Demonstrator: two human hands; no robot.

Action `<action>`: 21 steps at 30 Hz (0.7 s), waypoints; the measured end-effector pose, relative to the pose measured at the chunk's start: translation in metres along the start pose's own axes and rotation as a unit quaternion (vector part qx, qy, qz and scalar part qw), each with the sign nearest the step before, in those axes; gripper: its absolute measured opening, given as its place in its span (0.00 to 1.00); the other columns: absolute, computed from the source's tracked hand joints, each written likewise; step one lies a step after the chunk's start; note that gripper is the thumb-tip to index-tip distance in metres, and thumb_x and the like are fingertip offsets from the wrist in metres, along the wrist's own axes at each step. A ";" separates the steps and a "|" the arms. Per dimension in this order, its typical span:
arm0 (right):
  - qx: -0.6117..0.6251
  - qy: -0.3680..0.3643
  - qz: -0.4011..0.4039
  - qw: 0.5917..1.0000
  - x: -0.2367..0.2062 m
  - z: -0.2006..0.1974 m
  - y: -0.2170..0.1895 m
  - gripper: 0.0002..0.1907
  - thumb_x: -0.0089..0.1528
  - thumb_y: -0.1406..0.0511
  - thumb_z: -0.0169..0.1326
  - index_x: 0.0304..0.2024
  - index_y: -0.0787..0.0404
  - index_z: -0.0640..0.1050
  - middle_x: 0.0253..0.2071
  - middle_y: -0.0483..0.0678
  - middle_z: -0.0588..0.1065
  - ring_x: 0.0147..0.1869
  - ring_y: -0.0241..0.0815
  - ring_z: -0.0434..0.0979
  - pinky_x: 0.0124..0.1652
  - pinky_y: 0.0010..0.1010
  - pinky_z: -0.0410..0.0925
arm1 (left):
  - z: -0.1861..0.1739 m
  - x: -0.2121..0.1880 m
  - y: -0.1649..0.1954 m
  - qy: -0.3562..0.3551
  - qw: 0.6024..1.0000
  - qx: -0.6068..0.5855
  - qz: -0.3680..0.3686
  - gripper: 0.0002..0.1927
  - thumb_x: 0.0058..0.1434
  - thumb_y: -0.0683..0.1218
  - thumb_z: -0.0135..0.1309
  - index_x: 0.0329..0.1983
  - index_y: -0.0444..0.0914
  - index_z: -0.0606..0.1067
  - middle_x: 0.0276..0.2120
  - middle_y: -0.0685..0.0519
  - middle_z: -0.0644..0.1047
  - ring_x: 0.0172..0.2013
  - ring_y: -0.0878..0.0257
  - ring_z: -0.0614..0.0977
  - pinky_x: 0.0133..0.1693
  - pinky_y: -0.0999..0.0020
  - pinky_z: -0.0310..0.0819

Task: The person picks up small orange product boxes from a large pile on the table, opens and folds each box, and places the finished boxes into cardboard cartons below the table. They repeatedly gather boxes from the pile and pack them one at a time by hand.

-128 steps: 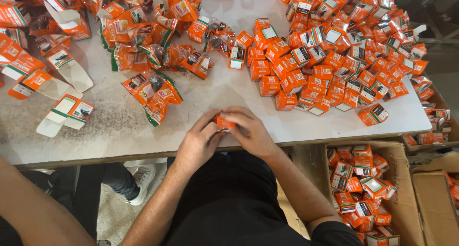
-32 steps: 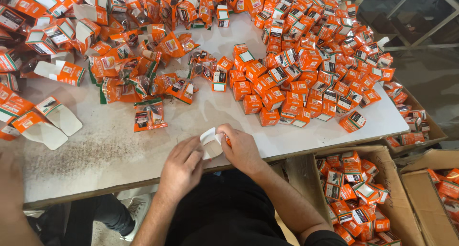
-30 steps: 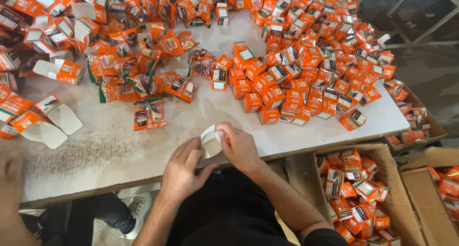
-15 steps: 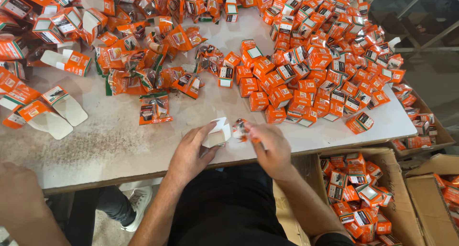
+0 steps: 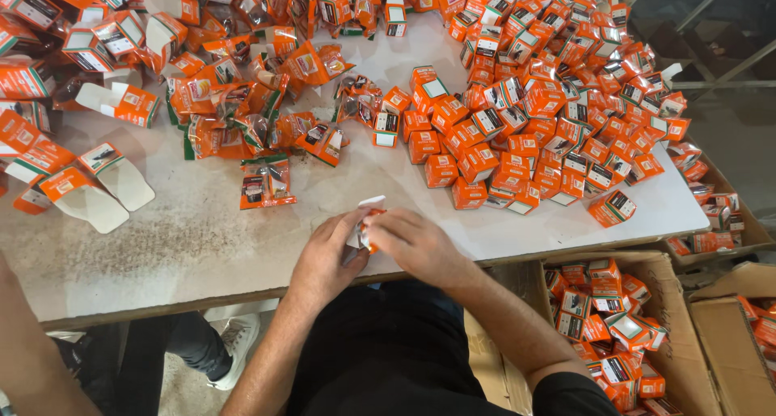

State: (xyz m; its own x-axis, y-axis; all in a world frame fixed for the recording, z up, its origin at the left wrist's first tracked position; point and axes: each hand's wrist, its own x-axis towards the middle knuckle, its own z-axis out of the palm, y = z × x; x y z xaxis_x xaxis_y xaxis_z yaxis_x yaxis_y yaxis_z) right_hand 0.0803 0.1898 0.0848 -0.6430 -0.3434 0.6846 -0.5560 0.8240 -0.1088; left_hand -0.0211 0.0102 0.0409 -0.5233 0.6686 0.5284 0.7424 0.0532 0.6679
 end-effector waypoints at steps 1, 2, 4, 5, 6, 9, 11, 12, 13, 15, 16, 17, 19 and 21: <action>-0.025 0.002 -0.036 0.999 -0.001 0.000 -0.001 0.19 0.58 0.72 0.60 0.52 0.65 0.75 0.52 0.55 0.76 0.55 0.54 0.78 0.53 0.41 0.73 | 0.000 0.000 0.000 -0.002 1.000 0.004 0.001 0.36 0.47 0.36 0.65 0.61 0.38 0.68 0.54 0.45 0.78 0.54 0.46 0.79 0.54 0.56 0.75; -0.032 0.010 -0.023 0.999 -0.001 0.000 -0.003 0.19 0.57 0.72 0.60 0.52 0.65 0.75 0.52 0.54 0.76 0.56 0.54 0.78 0.54 0.41 0.73 | 0.000 0.001 0.000 -0.004 1.000 0.007 0.002 0.37 0.47 0.35 0.65 0.62 0.38 0.68 0.54 0.45 0.78 0.54 0.46 0.79 0.54 0.56 0.75; -0.045 0.023 0.003 0.999 -0.002 0.005 -0.006 0.19 0.57 0.72 0.59 0.51 0.63 0.76 0.51 0.53 0.76 0.56 0.53 0.78 0.55 0.41 0.73 | -0.001 0.001 0.002 -0.003 1.000 0.011 0.012 0.37 0.47 0.36 0.65 0.63 0.39 0.67 0.54 0.45 0.78 0.54 0.46 0.79 0.53 0.56 0.75; -0.019 0.025 0.041 0.999 -0.003 0.008 -0.007 0.17 0.58 0.72 0.59 0.51 0.63 0.77 0.51 0.53 0.76 0.54 0.52 0.77 0.53 0.39 0.73 | -0.002 0.002 0.003 -0.003 1.000 0.013 0.016 0.38 0.48 0.36 0.65 0.63 0.39 0.67 0.55 0.45 0.77 0.54 0.46 0.79 0.53 0.56 0.75; 0.006 0.027 0.079 0.996 -0.003 0.013 -0.007 0.16 0.60 0.73 0.59 0.51 0.62 0.78 0.52 0.54 0.76 0.53 0.51 0.77 0.51 0.37 0.72 | -0.002 0.002 0.004 -0.007 1.000 0.008 0.011 0.39 0.47 0.36 0.66 0.64 0.39 0.66 0.55 0.44 0.77 0.54 0.46 0.79 0.53 0.56 0.75; -0.057 0.077 0.109 0.989 -0.006 0.030 -0.003 0.15 0.59 0.70 0.61 0.49 0.60 0.79 0.45 0.49 0.75 0.47 0.49 0.76 0.47 0.40 0.68 | -0.004 0.004 0.006 -0.013 1.000 -0.007 0.014 0.41 0.47 0.35 0.65 0.66 0.39 0.65 0.56 0.44 0.77 0.54 0.45 0.79 0.52 0.56 0.75; -0.084 0.101 0.122 0.984 -0.011 0.039 0.000 0.15 0.59 0.69 0.61 0.50 0.59 0.79 0.41 0.45 0.75 0.44 0.48 0.75 0.47 0.42 0.66 | -0.005 0.004 0.007 -0.004 0.999 -0.019 0.036 0.41 0.49 0.35 0.64 0.68 0.39 0.64 0.59 0.45 0.77 0.54 0.46 0.80 0.52 0.58 0.76; -0.067 0.104 0.139 0.982 -0.014 0.043 0.000 0.15 0.60 0.70 0.61 0.51 0.59 0.79 0.41 0.45 0.76 0.44 0.47 0.75 0.47 0.42 0.65 | -0.005 0.003 0.007 -0.001 0.999 -0.010 0.037 0.41 0.49 0.35 0.64 0.67 0.39 0.64 0.58 0.45 0.77 0.54 0.46 0.80 0.52 0.57 0.76; -0.051 0.108 0.155 0.981 -0.016 0.045 0.002 0.16 0.61 0.70 0.61 0.52 0.59 0.79 0.41 0.45 0.76 0.44 0.46 0.75 0.48 0.42 0.65 | -0.005 0.003 0.007 0.003 0.999 0.000 0.038 0.41 0.49 0.35 0.65 0.67 0.39 0.64 0.58 0.45 0.77 0.54 0.46 0.80 0.52 0.57 0.75; -0.032 0.104 0.180 0.978 -0.018 0.045 0.005 0.15 0.62 0.69 0.62 0.51 0.58 0.79 0.40 0.44 0.76 0.44 0.46 0.75 0.48 0.41 0.65 | -0.003 0.000 0.006 0.006 0.999 0.013 0.033 0.39 0.49 0.35 0.65 0.66 0.39 0.65 0.58 0.45 0.77 0.53 0.46 0.80 0.52 0.56 0.75; -0.023 0.101 0.191 0.976 -0.018 0.044 0.007 0.14 0.63 0.68 0.62 0.51 0.58 0.79 0.39 0.44 0.77 0.44 0.46 0.75 0.48 0.40 0.65 | -0.002 -0.001 0.006 0.007 0.999 0.019 0.029 0.38 0.49 0.36 0.65 0.65 0.39 0.66 0.57 0.45 0.77 0.53 0.47 0.80 0.52 0.56 0.76; -0.031 0.090 0.178 0.979 -0.018 0.042 0.007 0.14 0.62 0.68 0.62 0.51 0.58 0.79 0.39 0.45 0.76 0.44 0.47 0.75 0.47 0.41 0.65 | -0.001 -0.002 0.005 0.007 0.999 0.024 0.024 0.37 0.50 0.36 0.65 0.64 0.38 0.67 0.57 0.45 0.77 0.52 0.47 0.80 0.52 0.56 0.76; -0.045 0.068 0.153 0.985 -0.017 0.037 0.006 0.15 0.60 0.68 0.62 0.50 0.58 0.79 0.39 0.47 0.75 0.44 0.50 0.74 0.46 0.43 0.64 | 0.001 -0.004 0.004 0.011 0.999 0.043 0.008 0.34 0.49 0.37 0.66 0.60 0.37 0.69 0.55 0.44 0.77 0.53 0.46 0.80 0.52 0.55 0.75; -0.046 0.068 0.136 0.987 -0.017 0.035 0.001 0.16 0.60 0.68 0.60 0.51 0.60 0.78 0.42 0.50 0.75 0.46 0.51 0.74 0.48 0.43 0.64 | 0.002 -0.005 0.002 0.013 0.999 0.052 0.000 0.31 0.49 0.38 0.66 0.58 0.36 0.71 0.55 0.44 0.77 0.53 0.45 0.79 0.53 0.55 0.75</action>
State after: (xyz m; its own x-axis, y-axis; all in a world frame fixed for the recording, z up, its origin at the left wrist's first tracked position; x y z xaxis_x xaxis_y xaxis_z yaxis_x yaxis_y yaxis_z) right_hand 0.0717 0.1809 0.0479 -0.6817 -0.0453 0.7302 -0.3189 0.9166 -0.2409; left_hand -0.0159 0.0085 0.0389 -0.5325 0.6490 0.5434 0.7814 0.1302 0.6103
